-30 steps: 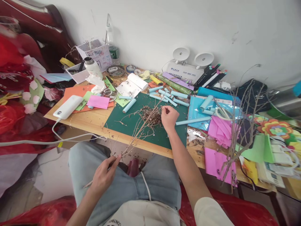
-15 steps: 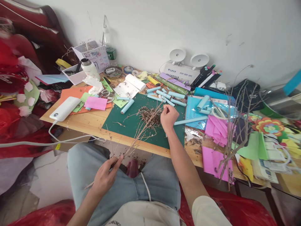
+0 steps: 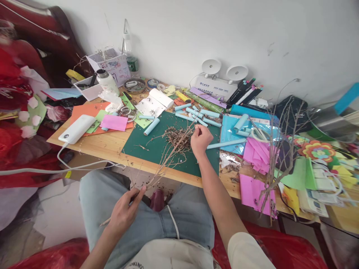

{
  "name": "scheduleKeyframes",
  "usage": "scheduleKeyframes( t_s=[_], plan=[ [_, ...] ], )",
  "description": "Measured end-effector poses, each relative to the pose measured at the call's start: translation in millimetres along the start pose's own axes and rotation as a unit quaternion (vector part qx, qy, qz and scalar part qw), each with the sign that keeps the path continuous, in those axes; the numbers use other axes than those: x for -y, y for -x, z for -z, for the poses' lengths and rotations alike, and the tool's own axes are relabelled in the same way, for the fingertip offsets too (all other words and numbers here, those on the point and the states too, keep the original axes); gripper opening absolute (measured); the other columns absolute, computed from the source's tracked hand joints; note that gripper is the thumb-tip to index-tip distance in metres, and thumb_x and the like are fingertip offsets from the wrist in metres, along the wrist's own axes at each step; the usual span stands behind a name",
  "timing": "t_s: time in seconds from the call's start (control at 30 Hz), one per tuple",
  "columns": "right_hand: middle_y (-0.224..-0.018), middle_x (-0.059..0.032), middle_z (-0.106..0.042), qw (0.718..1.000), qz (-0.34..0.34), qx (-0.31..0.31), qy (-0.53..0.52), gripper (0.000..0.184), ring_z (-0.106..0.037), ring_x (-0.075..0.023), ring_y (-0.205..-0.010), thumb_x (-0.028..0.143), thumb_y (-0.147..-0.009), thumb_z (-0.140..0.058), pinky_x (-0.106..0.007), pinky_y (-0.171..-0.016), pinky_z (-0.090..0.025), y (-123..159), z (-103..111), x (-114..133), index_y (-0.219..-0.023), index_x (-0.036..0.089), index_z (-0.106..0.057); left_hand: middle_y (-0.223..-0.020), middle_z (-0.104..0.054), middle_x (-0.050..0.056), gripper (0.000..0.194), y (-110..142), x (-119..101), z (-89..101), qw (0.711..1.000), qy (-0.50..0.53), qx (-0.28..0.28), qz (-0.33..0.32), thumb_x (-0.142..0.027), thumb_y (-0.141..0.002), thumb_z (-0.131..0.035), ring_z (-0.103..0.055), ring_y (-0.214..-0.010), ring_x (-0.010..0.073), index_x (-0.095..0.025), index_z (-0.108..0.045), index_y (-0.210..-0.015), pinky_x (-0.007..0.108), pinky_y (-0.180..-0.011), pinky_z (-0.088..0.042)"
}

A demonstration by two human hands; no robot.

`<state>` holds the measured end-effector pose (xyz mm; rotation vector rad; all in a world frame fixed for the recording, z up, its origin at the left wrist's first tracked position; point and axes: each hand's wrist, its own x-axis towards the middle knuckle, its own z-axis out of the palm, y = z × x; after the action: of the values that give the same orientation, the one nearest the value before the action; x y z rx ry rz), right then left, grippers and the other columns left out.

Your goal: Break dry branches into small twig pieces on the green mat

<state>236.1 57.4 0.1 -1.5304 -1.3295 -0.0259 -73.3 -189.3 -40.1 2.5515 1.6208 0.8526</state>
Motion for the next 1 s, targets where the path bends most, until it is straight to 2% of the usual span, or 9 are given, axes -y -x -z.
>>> scheduleKeyframes(
  t_s=[0.07,0.13,0.2,0.33,0.53,0.67,0.77,0.87,1.0],
  plan=[
    [-0.078,-0.0074,-0.071,1.0,-0.012,-0.028,0.006,0.026,-0.063,-0.0214,-0.073,0.028,-0.09,-0.046,-0.032,-0.071,-0.047,-8,3,-10,-0.078,0.02,-0.068,-0.096,-0.069,0.006,0.044,2,1,0.9,1.0,0.002,-0.006,0.003,-0.01,-0.093,-0.042,-0.067,-0.083,0.0145,-0.022,-0.06,-0.13,0.023,-0.082,-0.054],
    [-0.072,-0.0078,-0.069,0.993,-0.069,-0.095,0.023,0.029,-0.06,-0.0212,-0.065,0.03,-0.089,-0.047,-0.032,-0.067,-0.046,-17,9,-21,-0.074,0.018,-0.068,-0.097,-0.068,0.007,0.045,1,2,2.6,1.0,0.001,-0.015,-0.002,-0.009,-0.092,-0.042,-0.066,-0.082,0.0145,-0.022,-0.057,-0.133,0.023,-0.079,-0.055],
    [-0.068,-0.0067,-0.067,0.992,-0.081,-0.095,0.024,0.028,-0.058,-0.0205,-0.062,0.031,-0.089,-0.05,-0.033,-0.066,-0.046,-22,14,-27,-0.074,0.018,-0.07,-0.097,-0.065,0.007,0.05,-1,3,4.7,0.999,-0.013,-0.028,-0.015,-0.006,-0.091,-0.044,-0.064,-0.081,0.0136,-0.022,-0.053,-0.137,0.022,-0.078,-0.055],
    [-0.081,-0.0065,-0.069,0.998,0.01,0.02,-0.062,0.023,-0.062,-0.0194,-0.073,0.031,-0.088,-0.055,-0.033,-0.073,-0.05,-18,17,-15,-0.084,0.018,-0.075,-0.096,-0.061,0.006,0.059,-11,2,8.4,0.996,-0.062,-0.062,-0.018,-0.002,-0.09,-0.045,-0.062,-0.077,0.0115,-0.024,-0.044,-0.145,0.022,-0.077,-0.055],
    [-0.079,-0.0029,-0.069,0.965,0.03,0.217,-0.145,0.018,-0.061,-0.0159,-0.067,0.035,-0.084,-0.064,-0.031,-0.068,-0.05,-10,16,9,-0.082,0.021,-0.076,-0.096,-0.061,0.007,0.068,-12,3,8.5,0.996,-0.068,-0.064,-0.002,0.0,-0.089,-0.049,-0.062,-0.078,0.0127,-0.026,-0.038,-0.15,0.023,-0.078,-0.054],
    [-0.071,-0.003,-0.062,0.963,0.049,0.214,-0.153,0.032,-0.056,-0.0156,-0.066,0.042,-0.085,-0.064,-0.031,-0.067,-0.048,-10,21,12,-0.061,0.02,-0.064,-0.098,-0.062,0.007,0.065,-11,3,4.7,0.997,-0.044,-0.061,0.001,-0.001,-0.089,-0.048,-0.062,-0.078,0.013,-0.026,-0.04,-0.149,0.023,-0.079,-0.054],
    [-0.079,-0.0023,-0.061,0.95,0.007,0.217,-0.225,0.026,-0.056,-0.0145,-0.067,0.046,-0.081,-0.069,-0.029,-0.064,-0.048,-8,21,14,-0.076,0.021,-0.063,-0.098,-0.063,0.007,0.061,-10,3,2.2,0.997,-0.044,-0.058,-0.013,-0.002,-0.09,-0.046,-0.063,-0.08,0.0134,-0.024,-0.043,-0.147,0.023,-0.078,-0.054],
    [-0.081,-0.0015,-0.063,0.925,-0.047,0.257,-0.274,0.034,-0.059,-0.0147,-0.068,0.05,-0.079,-0.07,-0.028,-0.062,-0.049,-4,17,19,-0.098,0.023,-0.063,-0.099,-0.065,0.007,0.053,-9,2,1.1,0.996,-0.062,-0.048,-0.029,-0.003,-0.089,-0.048,-0.064,-0.084,0.0138,-0.021,-0.053,-0.139,0.023,-0.081,-0.053],
    [-0.079,-0.0026,-0.069,0.933,-0.069,0.257,-0.243,0.036,-0.063,-0.0174,-0.069,0.05,-0.076,-0.073,-0.03,-0.063,-0.052,3,11,26,-0.098,0.023,-0.067,-0.098,-0.068,0.007,0.042,-6,1,1.6,0.997,-0.059,-0.029,-0.027,-0.005,-0.09,-0.046,-0.066,-0.086,0.0144,-0.019,-0.063,-0.126,0.023,-0.085,-0.052]
  ],
)
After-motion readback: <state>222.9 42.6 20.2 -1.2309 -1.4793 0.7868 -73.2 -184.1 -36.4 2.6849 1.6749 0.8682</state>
